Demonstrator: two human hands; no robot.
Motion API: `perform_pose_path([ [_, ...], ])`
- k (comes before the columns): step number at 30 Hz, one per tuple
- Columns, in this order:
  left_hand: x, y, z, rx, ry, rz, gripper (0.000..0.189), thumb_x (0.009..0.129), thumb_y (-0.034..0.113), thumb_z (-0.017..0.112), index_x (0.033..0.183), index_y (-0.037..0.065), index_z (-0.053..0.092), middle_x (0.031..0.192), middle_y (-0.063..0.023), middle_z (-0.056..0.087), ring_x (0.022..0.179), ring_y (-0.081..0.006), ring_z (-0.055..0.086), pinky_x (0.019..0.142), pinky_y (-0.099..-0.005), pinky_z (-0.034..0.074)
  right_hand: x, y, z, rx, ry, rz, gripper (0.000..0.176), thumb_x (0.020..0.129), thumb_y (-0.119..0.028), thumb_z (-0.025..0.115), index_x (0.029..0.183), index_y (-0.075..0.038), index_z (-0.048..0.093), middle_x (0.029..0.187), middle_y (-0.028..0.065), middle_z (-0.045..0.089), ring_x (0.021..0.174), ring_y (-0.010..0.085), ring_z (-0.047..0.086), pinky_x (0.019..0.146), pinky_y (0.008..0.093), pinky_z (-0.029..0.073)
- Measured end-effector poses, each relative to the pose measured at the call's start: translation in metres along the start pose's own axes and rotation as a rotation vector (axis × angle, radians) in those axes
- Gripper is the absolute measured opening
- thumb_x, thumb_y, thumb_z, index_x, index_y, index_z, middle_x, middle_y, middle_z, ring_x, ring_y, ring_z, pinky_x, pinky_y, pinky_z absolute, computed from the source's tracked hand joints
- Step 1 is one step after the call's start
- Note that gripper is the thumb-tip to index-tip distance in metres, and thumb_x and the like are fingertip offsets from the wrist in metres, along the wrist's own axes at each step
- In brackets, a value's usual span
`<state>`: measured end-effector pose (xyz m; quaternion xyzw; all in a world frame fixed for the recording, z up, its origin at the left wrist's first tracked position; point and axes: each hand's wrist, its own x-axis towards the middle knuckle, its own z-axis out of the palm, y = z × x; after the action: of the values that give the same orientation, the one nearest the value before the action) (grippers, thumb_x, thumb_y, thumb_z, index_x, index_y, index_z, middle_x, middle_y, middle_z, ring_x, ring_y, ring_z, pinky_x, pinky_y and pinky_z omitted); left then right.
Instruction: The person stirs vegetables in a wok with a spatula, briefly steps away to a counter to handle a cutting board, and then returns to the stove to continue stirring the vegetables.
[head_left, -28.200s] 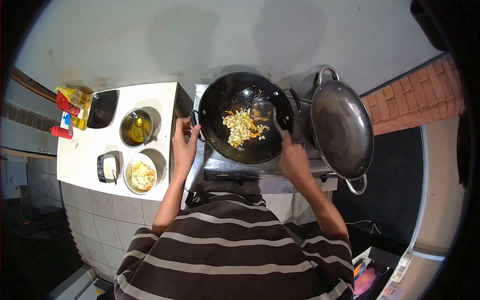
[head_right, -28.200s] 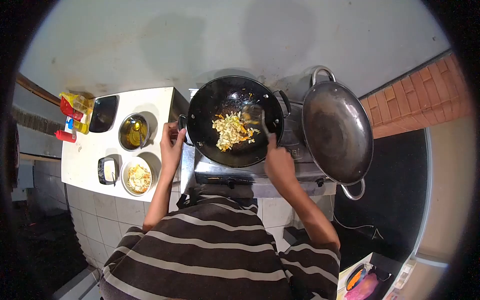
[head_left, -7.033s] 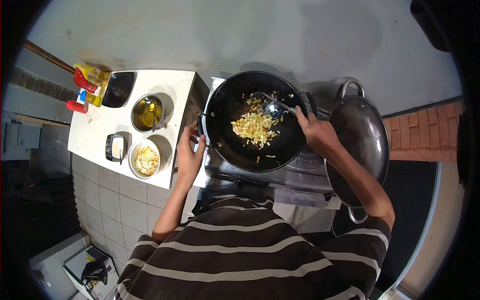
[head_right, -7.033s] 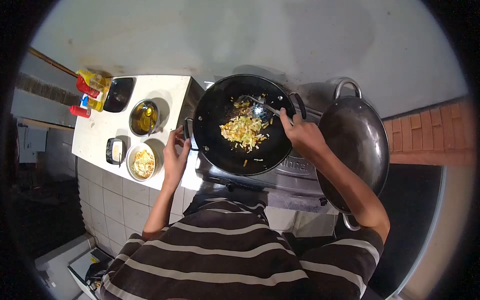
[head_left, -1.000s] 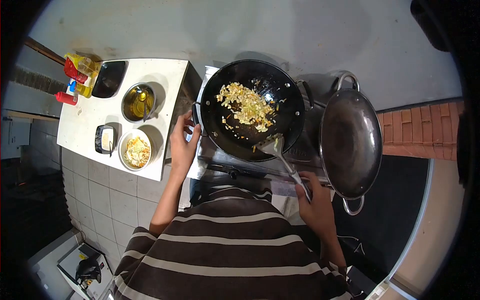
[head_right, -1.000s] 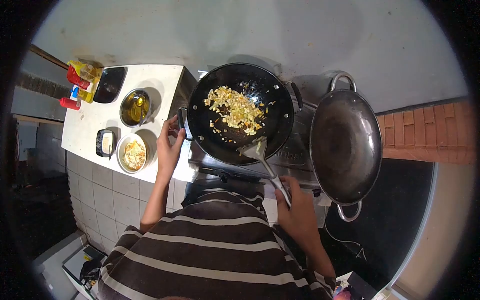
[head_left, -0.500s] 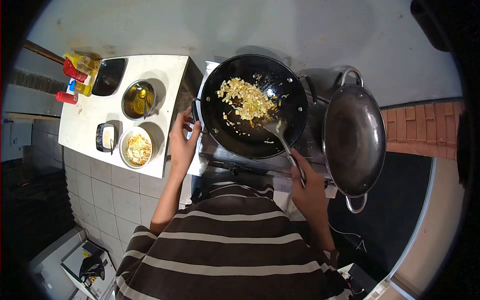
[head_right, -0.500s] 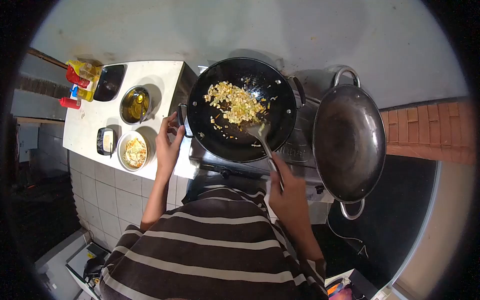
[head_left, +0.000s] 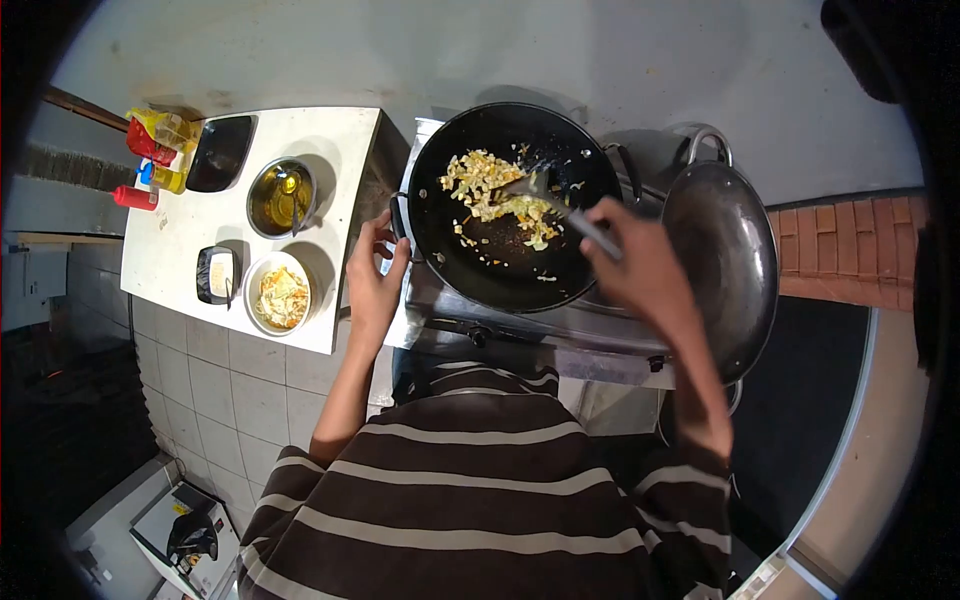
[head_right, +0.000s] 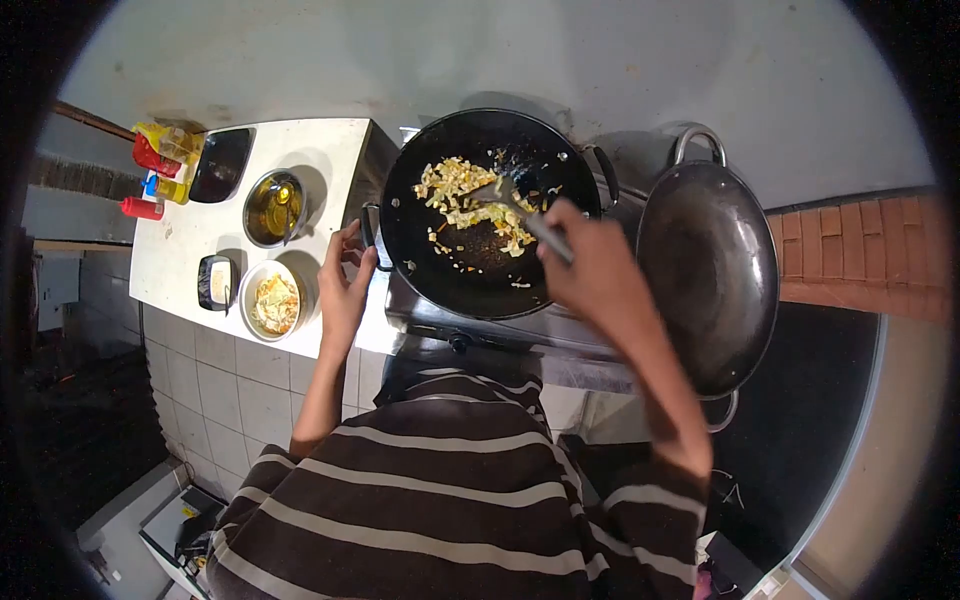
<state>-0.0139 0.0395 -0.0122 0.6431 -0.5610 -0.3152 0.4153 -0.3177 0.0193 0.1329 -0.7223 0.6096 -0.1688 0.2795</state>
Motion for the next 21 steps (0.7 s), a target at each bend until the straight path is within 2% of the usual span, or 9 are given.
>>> perform_pose_path([
  [2, 0.001, 0.000, 0.002, -0.023, 0.016, 0.034, 0.044, 0.091, 0.006, 0.071, 0.133, -0.002, 0.059, 0.090, -0.0088, 0.065, 0.077, -0.0160, 0.057, 0.074, -0.0309, 0.049, 0.029, -0.017, -0.027, -0.184, -0.031, -0.006, 0.019, 0.088, -0.011, 0.065, 0.106, -0.006, 0.070, 0.086, 0.0245, 0.069, 0.088, 0.0448, 0.068, 0.082, 0.0481, 0.053],
  [3, 0.000, 0.000, 0.002, -0.036, 0.021, 0.040, 0.044, 0.091, 0.006, 0.071, 0.133, -0.002, 0.060, 0.090, -0.0088, 0.065, 0.077, -0.0160, 0.057, 0.073, -0.0313, 0.050, 0.046, -0.013, -0.028, -0.065, 0.001, -0.071, 0.024, 0.088, -0.016, 0.067, 0.109, -0.006, 0.074, 0.089, 0.0219, 0.072, 0.093, 0.0435, 0.068, 0.094, 0.0447, 0.050],
  [7, -0.001, -0.004, 0.007, -0.088, 0.045, 0.036, 0.045, 0.091, 0.006, 0.070, 0.134, -0.002, 0.060, 0.091, -0.0086, 0.064, 0.077, -0.0162, 0.057, 0.075, -0.0313, 0.049, 0.110, -0.003, -0.022, -0.136, 0.009, -0.280, 0.030, 0.087, -0.017, 0.068, 0.114, -0.006, 0.074, 0.094, 0.0199, 0.075, 0.096, 0.0402, 0.069, 0.097, 0.0429, 0.050],
  [9, -0.001, -0.004, 0.006, -0.080, 0.039, 0.022, 0.045, 0.092, 0.005, 0.070, 0.135, -0.002, 0.059, 0.095, -0.0086, 0.065, 0.080, -0.0143, 0.057, 0.077, -0.0302, 0.049, 0.126, -0.024, -0.019, -0.159, -0.059, -0.116, 0.026, 0.086, -0.017, 0.069, 0.109, -0.005, 0.076, 0.101, 0.0199, 0.075, 0.100, 0.0361, 0.071, 0.096, 0.0422, 0.053],
  [12, -0.002, -0.003, 0.006, -0.067, 0.029, 0.010, 0.045, 0.092, 0.005, 0.069, 0.135, -0.002, 0.058, 0.101, -0.0084, 0.066, 0.081, -0.0121, 0.056, 0.079, -0.0285, 0.048, 0.149, -0.012, 0.006, -0.020, -0.269, -0.117, 0.024, 0.084, -0.018, 0.070, 0.104, -0.008, 0.079, 0.108, 0.0223, 0.073, 0.106, 0.0352, 0.070, 0.095, 0.0422, 0.054],
  [14, -0.001, -0.002, 0.004, -0.071, 0.025, -0.007, 0.045, 0.092, 0.005, 0.070, 0.135, -0.002, 0.058, 0.100, -0.0080, 0.066, 0.080, -0.0121, 0.056, 0.078, -0.0280, 0.048, 0.141, 0.000, 0.014, -0.107, -0.347, -0.169, 0.026, 0.082, -0.021, 0.071, 0.102, -0.006, 0.079, 0.102, 0.0222, 0.074, 0.105, 0.0379, 0.069, 0.096, 0.0420, 0.053],
  [17, -0.001, -0.002, 0.005, -0.085, 0.026, 0.005, 0.045, 0.091, 0.005, 0.070, 0.134, -0.002, 0.059, 0.099, -0.0079, 0.066, 0.080, -0.0121, 0.056, 0.077, -0.0277, 0.048, 0.134, 0.007, -0.002, -0.189, -0.315, -0.294, 0.028, 0.084, -0.022, 0.068, 0.105, -0.006, 0.078, 0.095, 0.0195, 0.075, 0.088, 0.0350, 0.073, 0.082, 0.0414, 0.058],
  [19, 0.000, -0.001, 0.005, -0.078, 0.024, 0.007, 0.045, 0.091, 0.005, 0.070, 0.134, -0.002, 0.059, 0.099, -0.0078, 0.066, 0.081, -0.0120, 0.056, 0.076, -0.0277, 0.048, 0.139, -0.015, -0.030, -0.173, -0.427, 0.066, 0.025, 0.093, -0.017, 0.066, 0.115, -0.008, 0.075, 0.076, 0.0093, 0.070, 0.058, 0.0165, 0.062, 0.054, 0.0337, 0.051],
  [21, -0.001, -0.001, 0.004, -0.085, 0.014, 0.003, 0.044, 0.092, 0.005, 0.069, 0.134, -0.002, 0.058, 0.097, -0.0076, 0.066, 0.081, -0.0121, 0.057, 0.076, -0.0278, 0.048, 0.145, -0.008, -0.032, -0.182, -0.371, 0.076, 0.026, 0.094, -0.018, 0.065, 0.116, -0.009, 0.074, 0.072, 0.0063, 0.065, 0.053, 0.0139, 0.057, 0.049, 0.0324, 0.047],
])
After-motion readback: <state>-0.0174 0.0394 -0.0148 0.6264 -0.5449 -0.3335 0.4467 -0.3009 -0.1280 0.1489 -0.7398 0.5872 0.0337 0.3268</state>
